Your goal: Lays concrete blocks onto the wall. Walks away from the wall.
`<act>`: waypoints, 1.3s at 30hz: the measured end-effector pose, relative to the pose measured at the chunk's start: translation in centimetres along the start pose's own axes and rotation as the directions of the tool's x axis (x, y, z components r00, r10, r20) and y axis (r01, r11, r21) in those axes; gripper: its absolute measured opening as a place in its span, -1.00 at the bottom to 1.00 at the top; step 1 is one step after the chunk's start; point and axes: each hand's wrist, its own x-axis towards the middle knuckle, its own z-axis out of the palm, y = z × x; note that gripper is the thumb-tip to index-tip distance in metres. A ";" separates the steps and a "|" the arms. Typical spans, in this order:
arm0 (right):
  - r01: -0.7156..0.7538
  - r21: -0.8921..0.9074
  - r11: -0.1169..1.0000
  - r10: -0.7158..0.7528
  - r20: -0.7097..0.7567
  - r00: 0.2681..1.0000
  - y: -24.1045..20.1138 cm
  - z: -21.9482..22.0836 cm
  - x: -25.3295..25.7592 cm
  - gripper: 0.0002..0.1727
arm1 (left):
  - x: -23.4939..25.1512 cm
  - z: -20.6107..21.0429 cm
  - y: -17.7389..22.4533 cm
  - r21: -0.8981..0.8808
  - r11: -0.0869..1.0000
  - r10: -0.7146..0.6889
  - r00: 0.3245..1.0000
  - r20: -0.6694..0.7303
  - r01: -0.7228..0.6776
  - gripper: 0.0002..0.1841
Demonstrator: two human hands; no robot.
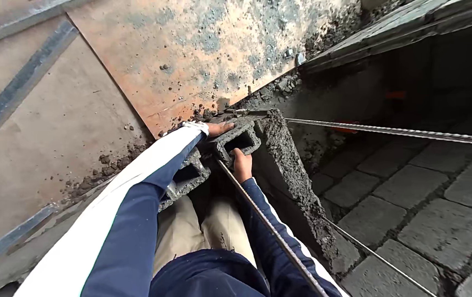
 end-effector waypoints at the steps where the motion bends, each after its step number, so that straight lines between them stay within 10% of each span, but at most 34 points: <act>1: -0.006 0.001 1.000 0.006 -0.006 1.000 0.0 0.0 0.0 -0.63 | 0.5 0.1 -0.3 0.012 1.000 0.005 1.000 -0.002 -0.005 -0.20; 16: -0.087 -0.056 0.995 0.082 -0.081 0.993 -0.1 0.4 -0.4 -0.53 | 1.5 0.9 -1.4 0.041 0.999 0.030 1.000 -0.007 -0.030 -0.19; 26: -0.037 0.023 0.999 0.039 -0.063 0.997 -0.1 0.3 -0.9 -0.81 | 0.6 1.0 -0.4 0.038 0.999 0.014 1.000 -0.011 -0.013 -0.22; 39: -0.182 -0.053 0.982 0.179 -0.053 0.982 0.7 -0.3 -0.2 -0.37 | 0.6 1.2 0.0 -0.058 0.996 -0.068 0.998 0.014 0.069 -0.16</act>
